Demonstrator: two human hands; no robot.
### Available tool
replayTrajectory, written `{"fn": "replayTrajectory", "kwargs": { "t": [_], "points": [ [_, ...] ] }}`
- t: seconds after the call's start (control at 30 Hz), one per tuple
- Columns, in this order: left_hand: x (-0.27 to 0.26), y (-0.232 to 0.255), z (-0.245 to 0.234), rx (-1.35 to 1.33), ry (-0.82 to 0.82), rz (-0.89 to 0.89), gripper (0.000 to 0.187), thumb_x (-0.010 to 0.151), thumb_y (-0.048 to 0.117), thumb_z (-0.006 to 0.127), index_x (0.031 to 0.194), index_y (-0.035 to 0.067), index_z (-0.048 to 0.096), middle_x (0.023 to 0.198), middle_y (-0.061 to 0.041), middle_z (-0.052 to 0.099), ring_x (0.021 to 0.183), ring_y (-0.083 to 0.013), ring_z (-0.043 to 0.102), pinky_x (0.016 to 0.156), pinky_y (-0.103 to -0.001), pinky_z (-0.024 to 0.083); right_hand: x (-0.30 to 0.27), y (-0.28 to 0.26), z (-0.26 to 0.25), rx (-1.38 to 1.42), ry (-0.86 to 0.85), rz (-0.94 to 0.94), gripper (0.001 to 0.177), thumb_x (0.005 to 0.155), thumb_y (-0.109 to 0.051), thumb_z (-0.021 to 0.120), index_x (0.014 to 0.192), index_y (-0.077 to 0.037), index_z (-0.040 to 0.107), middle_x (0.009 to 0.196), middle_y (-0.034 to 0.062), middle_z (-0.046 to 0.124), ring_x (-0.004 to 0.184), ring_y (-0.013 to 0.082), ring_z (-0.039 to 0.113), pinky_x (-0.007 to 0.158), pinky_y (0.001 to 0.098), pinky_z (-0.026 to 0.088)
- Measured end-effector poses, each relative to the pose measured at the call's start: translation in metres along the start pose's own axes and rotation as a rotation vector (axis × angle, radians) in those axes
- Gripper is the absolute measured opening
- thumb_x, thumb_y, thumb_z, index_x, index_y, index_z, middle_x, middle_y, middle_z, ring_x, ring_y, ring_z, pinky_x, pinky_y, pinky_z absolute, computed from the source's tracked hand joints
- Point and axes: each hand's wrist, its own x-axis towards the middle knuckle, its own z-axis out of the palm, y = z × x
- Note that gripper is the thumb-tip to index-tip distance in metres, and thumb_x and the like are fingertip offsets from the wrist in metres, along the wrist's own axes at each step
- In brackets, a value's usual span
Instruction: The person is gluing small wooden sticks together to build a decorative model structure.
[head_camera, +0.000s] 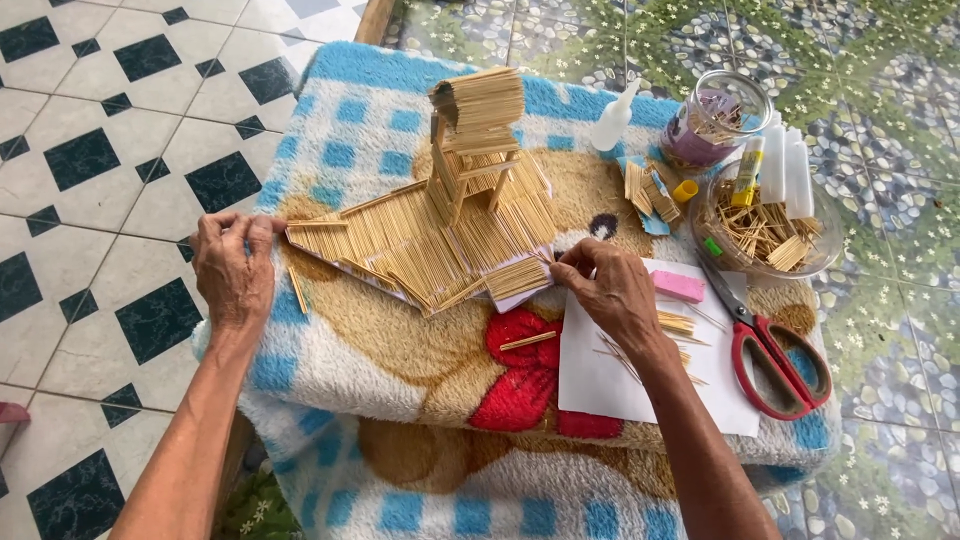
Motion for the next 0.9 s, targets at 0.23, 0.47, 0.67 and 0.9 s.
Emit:
{"fn": "replayTrajectory", "kwargs": {
  "t": [0.23, 0.47, 0.67, 0.9],
  "points": [
    [0.0, -0.004, 0.002, 0.013, 0.005, 0.004, 0.026, 0.093, 0.028, 0.038, 0.082, 0.022, 0.06, 0.09, -0.007, 0.04, 0.092, -0.0325, 0.044, 0.083, -0.045, 0.035, 0.004, 0.004, 0.003, 0.036, 0.0, 0.027, 0.02, 0.072, -0.032, 0.064, 0.072, -0.012, 0.065, 0.058, 0.0071, 0.056, 0.059, 0.024, 0.055, 0.059, 0.0353, 0.044],
    [-0.001, -0.002, 0.001, 0.037, 0.015, 0.028, 0.024, 0.092, 0.025, 0.04, 0.081, 0.019, 0.06, 0.091, -0.008, 0.041, 0.092, -0.0331, 0.045, 0.083, -0.045, 0.035, 0.01, 0.021, 0.01, 0.14, -0.008, 0.067, 0.017, 0.073, -0.027, 0.062, 0.072, -0.01, 0.065, 0.061, 0.0085, 0.056, 0.061, 0.0214, 0.055, 0.059, 0.0316, 0.044],
    [-0.001, -0.011, 0.006, 0.178, 0.035, 0.094, 0.026, 0.094, 0.024, 0.042, 0.087, 0.011, 0.064, 0.095, -0.013, 0.045, 0.091, -0.0297, 0.041, 0.062, -0.041, 0.038, -0.005, 0.017, -0.033, 0.075, -0.044, 0.04, 0.012, 0.077, -0.022, 0.058, 0.073, -0.01, 0.059, 0.07, 0.0013, 0.059, 0.058, 0.0099, 0.052, 0.051, 0.0215, 0.043],
    [0.0, -0.012, 0.007, 0.156, 0.021, 0.099, 0.023, 0.095, 0.02, 0.046, 0.088, 0.008, 0.064, 0.097, -0.015, 0.046, 0.093, -0.031, 0.041, 0.064, -0.042, 0.038, -0.021, 0.036, -0.053, -0.166, -0.072, -0.12, 0.007, 0.074, -0.016, 0.06, 0.073, -0.009, 0.059, 0.071, 0.0028, 0.061, 0.059, 0.0141, 0.054, 0.052, 0.0271, 0.04]
  ]
}}
